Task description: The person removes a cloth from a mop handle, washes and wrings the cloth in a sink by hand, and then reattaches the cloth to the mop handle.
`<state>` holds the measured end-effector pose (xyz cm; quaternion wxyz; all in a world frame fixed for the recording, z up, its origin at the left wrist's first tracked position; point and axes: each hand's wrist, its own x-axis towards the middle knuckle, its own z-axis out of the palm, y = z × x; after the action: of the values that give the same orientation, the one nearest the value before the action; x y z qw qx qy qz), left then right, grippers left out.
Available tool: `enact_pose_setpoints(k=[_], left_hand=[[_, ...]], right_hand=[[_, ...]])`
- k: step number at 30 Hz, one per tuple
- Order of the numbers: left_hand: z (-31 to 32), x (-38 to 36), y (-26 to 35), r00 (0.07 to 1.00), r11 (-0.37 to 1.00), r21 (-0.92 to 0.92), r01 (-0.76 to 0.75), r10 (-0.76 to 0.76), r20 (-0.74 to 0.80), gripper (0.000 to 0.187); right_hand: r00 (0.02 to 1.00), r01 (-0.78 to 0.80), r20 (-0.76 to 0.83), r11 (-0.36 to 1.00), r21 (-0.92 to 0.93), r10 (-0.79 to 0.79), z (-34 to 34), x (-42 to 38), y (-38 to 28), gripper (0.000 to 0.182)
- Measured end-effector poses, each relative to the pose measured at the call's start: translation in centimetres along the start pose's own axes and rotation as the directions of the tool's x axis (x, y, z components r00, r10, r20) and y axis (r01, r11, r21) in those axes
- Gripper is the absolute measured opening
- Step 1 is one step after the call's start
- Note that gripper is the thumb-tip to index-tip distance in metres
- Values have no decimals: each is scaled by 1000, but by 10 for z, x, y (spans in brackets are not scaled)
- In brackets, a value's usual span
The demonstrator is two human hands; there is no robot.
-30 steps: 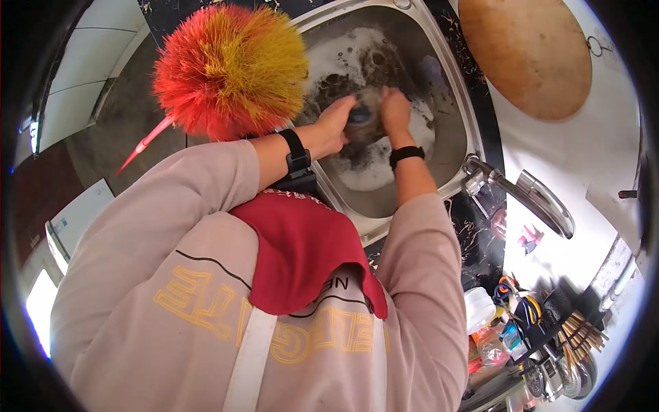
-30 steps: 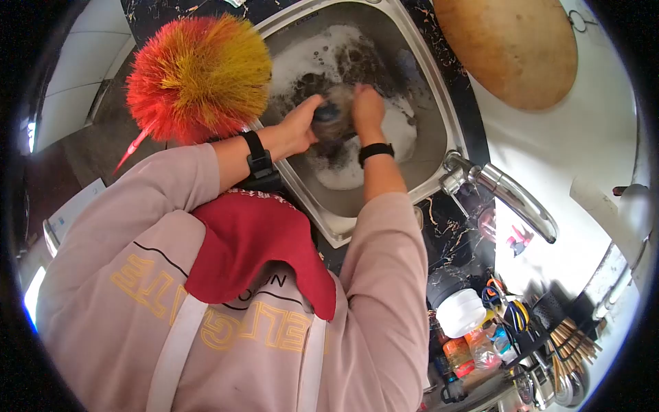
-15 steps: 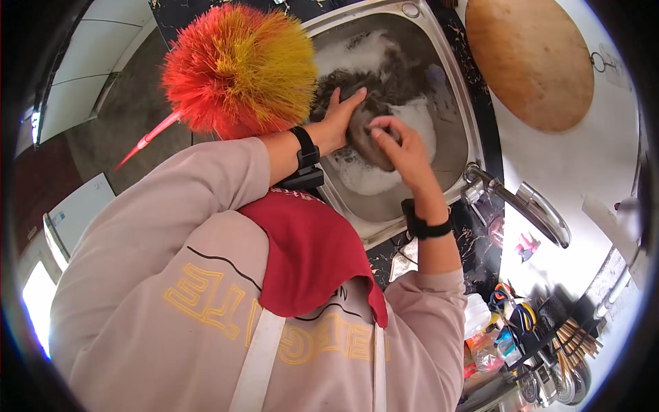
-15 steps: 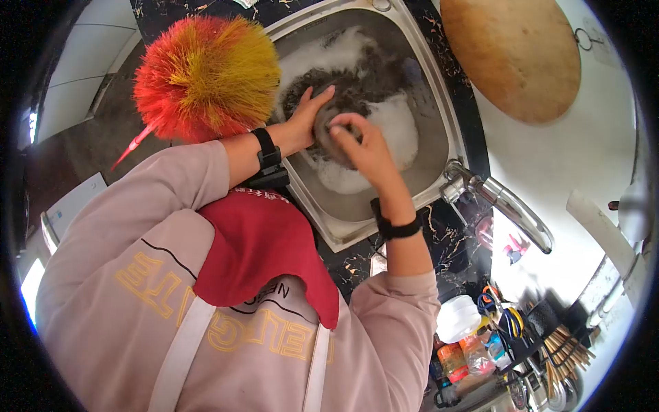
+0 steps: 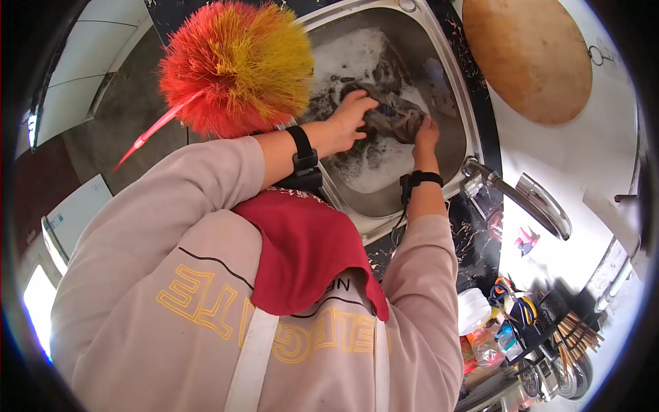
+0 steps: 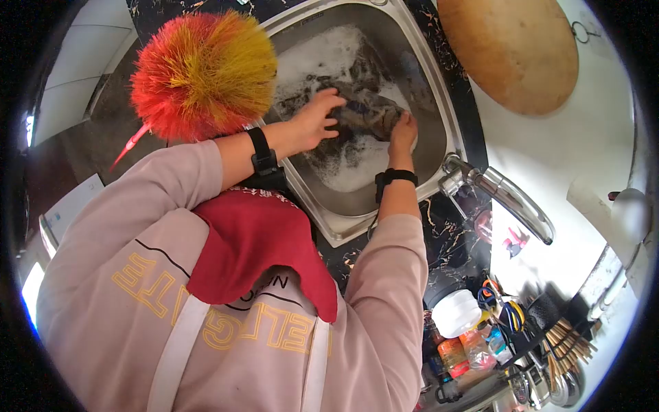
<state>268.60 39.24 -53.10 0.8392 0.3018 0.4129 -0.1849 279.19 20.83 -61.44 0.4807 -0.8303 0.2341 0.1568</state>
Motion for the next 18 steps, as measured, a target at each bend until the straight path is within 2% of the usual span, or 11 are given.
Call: enact_pose_setpoints(k=[3, 4, 6, 8, 9, 11, 13, 14, 15, 17, 18], left_hand=[[-15, 6, -5, 991, 1000, 11, 0, 2, -134, 71], [-17, 6, -7, 992, 1000, 31, -3, 7, -127, 73], [-15, 8, -4, 991, 999, 42, -12, 18, -133, 75], [-15, 9, -2, 989, 999, 48, -22, 29, -147, 77], [-16, 11, 0, 987, 999, 10, -49, 50, -152, 81], [-15, 6, 2, 986, 997, -26, -74, 69, -155, 85], [-7, -17, 4, 993, 997, -69, 16, -24, -116, 91], [-4, -16, -6, 974, 988, -139, 69, -97, -207, 71], [-12, 0, -18, 974, 988, -135, 72, -99, -202, 71], [-32, 35, -39, 975, 851, -478, 218, -208, 74, 46], [-17, 20, -29, 974, 921, -370, 125, -184, -131, 34]], right_hand=[[960, -122, 243, 989, -88, 140, -6, 5, 16, 42], [927, 47, 373, 998, -39, -29, 1, -1, 22, 35], [795, 36, 597, 990, 134, -110, -4, -31, -3, 32], [675, 206, 707, 974, 92, -209, -24, -84, -62, 28], [672, 206, 710, 974, 93, -210, -33, -103, -80, 28], [494, 227, 850, 971, 79, -184, -47, -130, -104, 27], [491, 294, 841, 952, 83, -225, -30, -147, -98, 24], [517, 525, 777, 850, 45, -360, -12, -147, -83, 23], [500, 718, 710, 695, -20, -496, 6, -142, -69, 22], [711, 688, 446, 667, -286, -543, 38, -121, -40, 24], [715, 697, 412, 619, -361, -564, 46, -100, -29, 25]])
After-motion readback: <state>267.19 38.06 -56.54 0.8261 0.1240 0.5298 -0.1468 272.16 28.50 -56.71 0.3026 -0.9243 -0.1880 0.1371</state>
